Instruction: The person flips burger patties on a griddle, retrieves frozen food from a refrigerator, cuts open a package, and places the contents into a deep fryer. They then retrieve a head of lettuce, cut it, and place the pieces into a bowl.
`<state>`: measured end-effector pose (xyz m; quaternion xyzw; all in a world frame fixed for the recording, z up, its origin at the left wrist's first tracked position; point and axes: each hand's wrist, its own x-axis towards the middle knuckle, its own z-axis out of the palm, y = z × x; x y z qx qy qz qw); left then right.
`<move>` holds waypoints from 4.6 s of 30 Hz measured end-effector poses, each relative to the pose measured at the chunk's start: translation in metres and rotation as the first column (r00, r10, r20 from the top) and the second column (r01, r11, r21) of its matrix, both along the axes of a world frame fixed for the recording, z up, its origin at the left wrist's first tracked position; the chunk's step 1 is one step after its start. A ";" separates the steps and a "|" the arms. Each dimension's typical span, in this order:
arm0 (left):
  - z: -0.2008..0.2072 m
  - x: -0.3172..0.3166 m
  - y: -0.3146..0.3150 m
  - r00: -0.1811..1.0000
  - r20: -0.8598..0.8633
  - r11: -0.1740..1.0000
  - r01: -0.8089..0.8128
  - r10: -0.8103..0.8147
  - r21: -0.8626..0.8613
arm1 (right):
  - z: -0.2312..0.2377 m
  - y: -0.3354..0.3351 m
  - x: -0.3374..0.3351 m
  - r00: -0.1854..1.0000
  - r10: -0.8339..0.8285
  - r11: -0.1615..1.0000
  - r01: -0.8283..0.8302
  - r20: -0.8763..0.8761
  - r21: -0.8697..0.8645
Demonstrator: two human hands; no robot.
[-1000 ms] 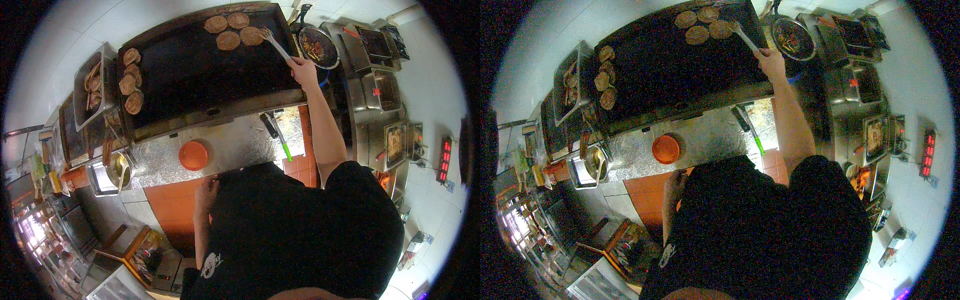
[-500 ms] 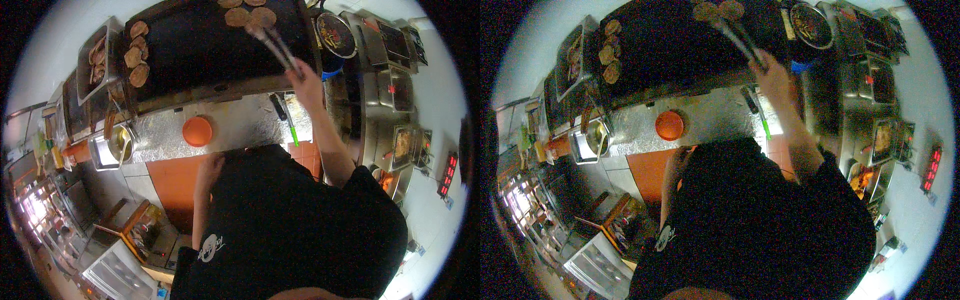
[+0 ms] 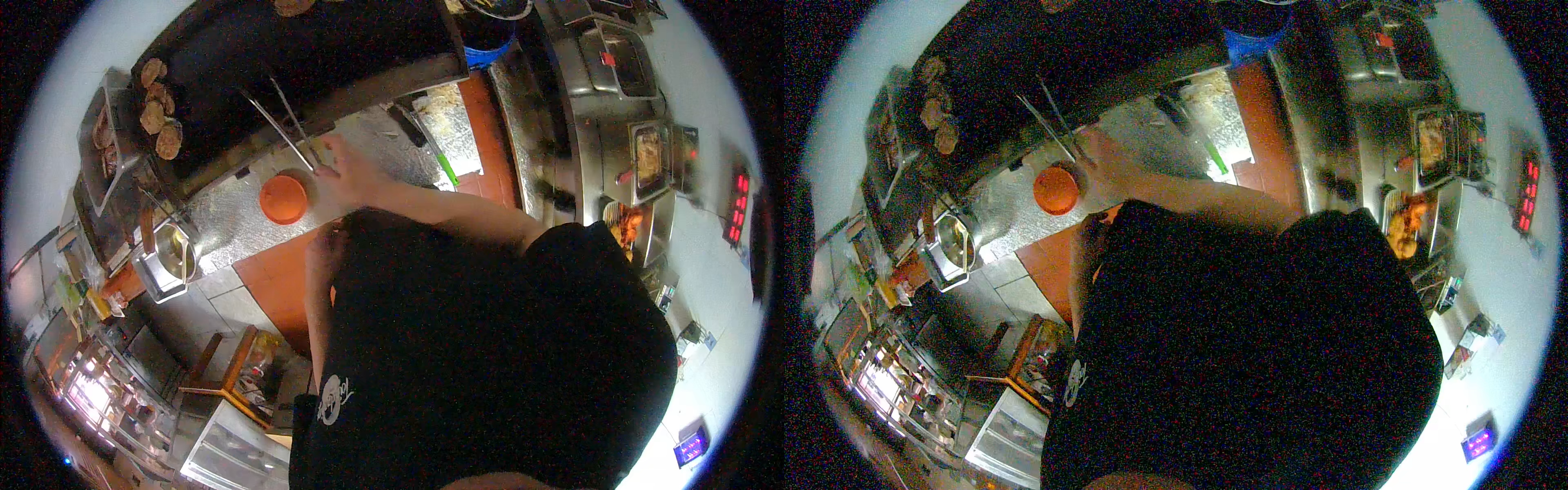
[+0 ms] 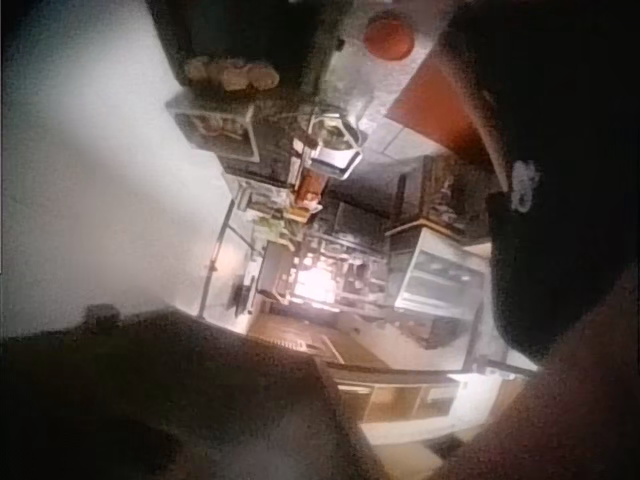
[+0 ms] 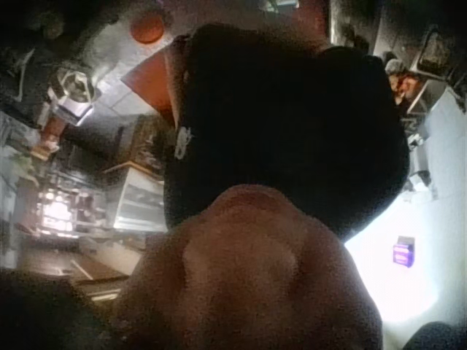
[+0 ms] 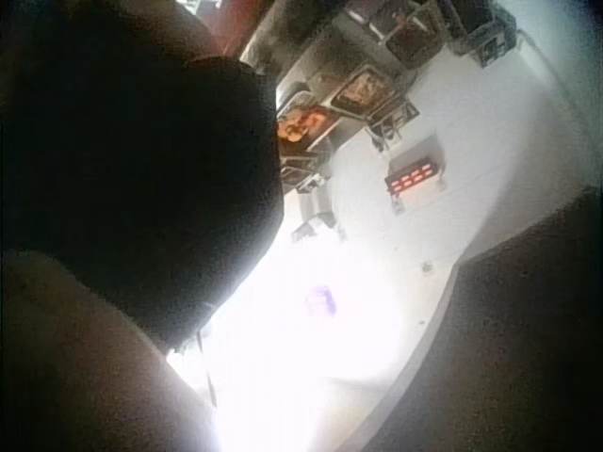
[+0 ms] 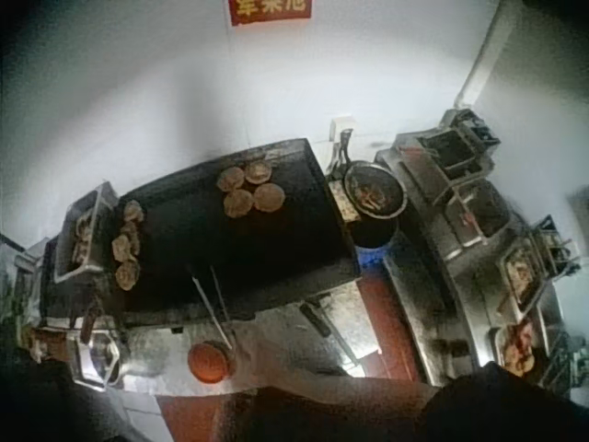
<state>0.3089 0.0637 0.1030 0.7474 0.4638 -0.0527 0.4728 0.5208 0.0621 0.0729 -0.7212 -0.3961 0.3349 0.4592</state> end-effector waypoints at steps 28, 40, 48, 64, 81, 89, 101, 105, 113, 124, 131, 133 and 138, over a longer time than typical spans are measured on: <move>-0.201 -0.231 -0.218 0.596 -0.271 0.557 -0.803 0.756 -0.210 | -0.109 -0.205 0.080 0.748 0.632 0.257 -0.449 -0.202 -0.856; -0.310 -0.342 -0.253 0.548 -0.207 0.481 -0.824 0.810 -0.300 | -0.143 -0.199 0.038 0.499 0.863 0.295 -0.624 -0.079 -0.724; -0.324 -0.416 -0.266 0.430 -0.155 0.361 -0.869 0.889 -0.339 | -0.096 -0.137 -0.104 0.548 0.797 0.484 -0.330 0.253 -0.810; -0.218 -0.445 -0.221 -0.026 -0.086 -0.036 -0.994 0.996 -0.107 | -0.040 0.064 -0.258 0.306 0.952 0.240 -0.713 0.015 -0.659; -0.368 -0.502 -0.232 -0.011 -0.380 -0.015 -1.000 0.925 -0.008 | -0.096 0.200 -0.435 0.105 0.994 0.090 -0.899 -0.012 -0.428; -0.354 -0.600 -0.241 -0.274 -0.253 -0.283 -0.959 0.928 -0.001 | -0.127 0.226 -0.593 -0.170 0.985 -0.166 -0.861 -0.036 -0.480; -0.266 -0.676 -0.296 -0.836 -0.144 -0.848 -0.528 0.530 -0.055 | -0.138 0.235 -0.871 -0.592 0.780 -0.500 -0.785 0.204 -0.366; -0.264 -0.644 -0.314 -0.939 -0.229 -0.956 -0.213 0.258 -0.201 | -0.141 0.227 -0.980 -0.711 0.701 -0.674 -0.685 0.052 -0.278; -0.260 -0.576 -0.240 -0.883 -0.462 -0.963 0.187 -0.078 -0.195 | -0.117 0.216 -1.162 -0.843 0.497 -0.674 -0.524 0.206 -0.520; -0.296 -0.749 -0.318 -0.673 -0.367 -0.764 -0.599 0.643 -0.240 | -0.151 0.305 -1.124 -0.585 0.793 -0.384 -0.696 0.170 -0.606; -0.241 -1.054 -0.332 -0.664 -0.216 -0.697 -0.699 0.716 -0.159 | -0.206 0.357 -1.047 -0.485 0.874 -0.314 -0.567 0.001 -0.762; -0.238 -1.104 -0.279 -0.693 -0.107 -0.682 -0.649 0.713 -0.338 | -0.219 0.373 -1.043 -0.376 0.925 -0.276 -0.559 -0.057 -0.782; -0.244 -1.164 -0.068 -0.538 -0.343 -0.635 -0.591 0.770 -0.497 | -0.250 0.441 -1.070 -0.280 0.957 -0.240 -0.611 -0.078 -0.755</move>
